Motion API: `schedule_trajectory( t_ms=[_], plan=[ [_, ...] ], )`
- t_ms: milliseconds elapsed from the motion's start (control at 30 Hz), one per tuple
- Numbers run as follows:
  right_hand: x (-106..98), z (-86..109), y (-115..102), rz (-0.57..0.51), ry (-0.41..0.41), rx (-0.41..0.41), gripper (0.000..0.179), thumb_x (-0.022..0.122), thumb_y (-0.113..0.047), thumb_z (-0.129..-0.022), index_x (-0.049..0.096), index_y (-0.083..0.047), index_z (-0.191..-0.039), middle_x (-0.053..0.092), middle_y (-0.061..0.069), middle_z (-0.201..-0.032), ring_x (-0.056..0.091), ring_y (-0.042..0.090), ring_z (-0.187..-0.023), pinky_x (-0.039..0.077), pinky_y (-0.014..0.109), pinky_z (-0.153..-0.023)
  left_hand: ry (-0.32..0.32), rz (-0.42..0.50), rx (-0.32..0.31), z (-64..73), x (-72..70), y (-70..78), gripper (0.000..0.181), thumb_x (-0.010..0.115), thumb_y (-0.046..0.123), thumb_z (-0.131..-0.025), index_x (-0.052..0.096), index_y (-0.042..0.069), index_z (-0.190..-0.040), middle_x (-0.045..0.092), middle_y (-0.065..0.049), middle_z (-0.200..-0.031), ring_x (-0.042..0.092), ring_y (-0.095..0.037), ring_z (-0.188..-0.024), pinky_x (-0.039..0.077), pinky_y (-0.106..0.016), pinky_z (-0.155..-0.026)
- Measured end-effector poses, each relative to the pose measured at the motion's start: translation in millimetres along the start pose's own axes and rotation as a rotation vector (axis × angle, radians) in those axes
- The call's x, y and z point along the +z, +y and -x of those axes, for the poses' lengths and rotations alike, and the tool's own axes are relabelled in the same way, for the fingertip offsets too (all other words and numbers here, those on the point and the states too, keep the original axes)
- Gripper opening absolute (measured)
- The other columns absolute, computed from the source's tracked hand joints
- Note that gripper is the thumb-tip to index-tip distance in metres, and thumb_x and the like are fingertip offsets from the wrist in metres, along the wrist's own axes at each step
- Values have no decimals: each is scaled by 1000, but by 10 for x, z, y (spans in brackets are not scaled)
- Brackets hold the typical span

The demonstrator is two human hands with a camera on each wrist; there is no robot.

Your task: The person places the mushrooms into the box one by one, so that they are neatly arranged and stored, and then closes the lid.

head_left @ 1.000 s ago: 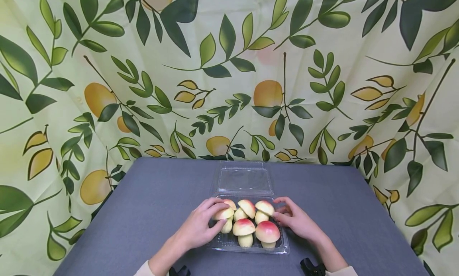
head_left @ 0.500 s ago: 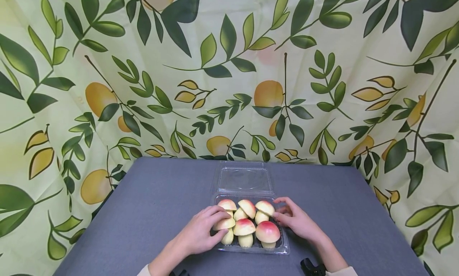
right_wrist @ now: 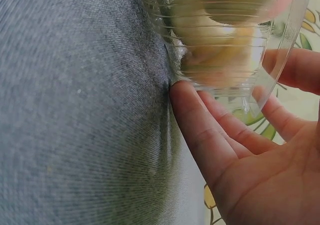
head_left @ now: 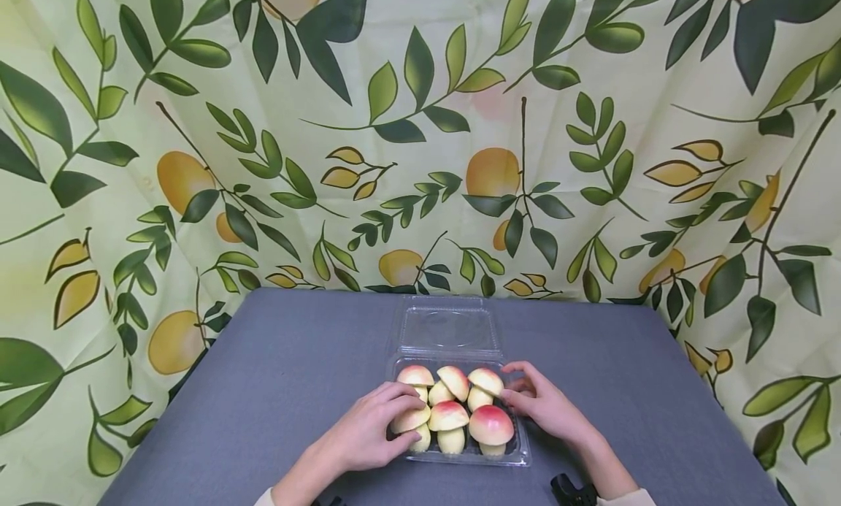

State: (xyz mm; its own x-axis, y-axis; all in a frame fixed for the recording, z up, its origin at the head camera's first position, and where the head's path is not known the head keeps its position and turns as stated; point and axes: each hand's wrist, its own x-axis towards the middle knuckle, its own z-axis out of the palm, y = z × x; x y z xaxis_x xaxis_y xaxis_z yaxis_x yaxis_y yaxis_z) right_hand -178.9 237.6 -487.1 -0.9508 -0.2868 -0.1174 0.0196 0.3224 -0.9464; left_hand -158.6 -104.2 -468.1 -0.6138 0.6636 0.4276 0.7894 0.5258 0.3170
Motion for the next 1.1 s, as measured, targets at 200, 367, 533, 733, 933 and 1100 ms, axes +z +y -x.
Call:
schedule_trajectory(
  t_ms=[200,367,533,733,933,1100],
  plan=[
    [-12,13,-18,24,15,-14,49,69,-24,-98,48,-1,-137,66,14,-106,67,25,-96,57,31,-78,78,48,12,1,21,-31,27,76,21,-89,71,12,-114,66,1,-119,60,-12,-112,53,-35,-92],
    [-47,17,-40,57,26,-54,45,69,-21,-98,52,0,-135,66,16,-109,68,25,-95,58,31,-79,157,45,26,-20,18,-83,20,75,14,-88,72,10,-108,67,2,-113,62,-13,-107,54,-34,-90],
    [-86,9,-106,99,76,-27,40,68,-18,-98,55,-2,-133,65,16,-114,68,24,-94,59,33,-79,193,67,-36,-54,-14,-154,18,75,11,-88,73,10,-106,68,5,-110,63,-13,-105,54,-36,-89],
    [-114,-29,-225,133,145,2,38,68,-16,-98,56,1,-130,65,15,-110,69,26,-93,60,41,-79,207,80,-168,-127,-79,-224,15,73,13,-92,73,9,-107,69,3,-106,64,-16,-103,54,-39,-86],
    [-155,-94,-287,188,231,18,35,68,-16,-98,60,3,-126,67,13,-105,69,24,-88,60,41,-77,188,111,-315,-219,-108,-320,15,70,16,-95,74,8,-108,69,0,-103,65,-22,-96,54,-38,-82],
    [-191,-187,-334,237,284,20,34,66,-17,-98,62,6,-123,68,12,-99,69,25,-80,59,39,-73,220,109,-402,-294,-114,-416,15,69,14,-94,73,6,-107,67,-1,-99,65,-23,-90,54,-38,-80]
  ],
)
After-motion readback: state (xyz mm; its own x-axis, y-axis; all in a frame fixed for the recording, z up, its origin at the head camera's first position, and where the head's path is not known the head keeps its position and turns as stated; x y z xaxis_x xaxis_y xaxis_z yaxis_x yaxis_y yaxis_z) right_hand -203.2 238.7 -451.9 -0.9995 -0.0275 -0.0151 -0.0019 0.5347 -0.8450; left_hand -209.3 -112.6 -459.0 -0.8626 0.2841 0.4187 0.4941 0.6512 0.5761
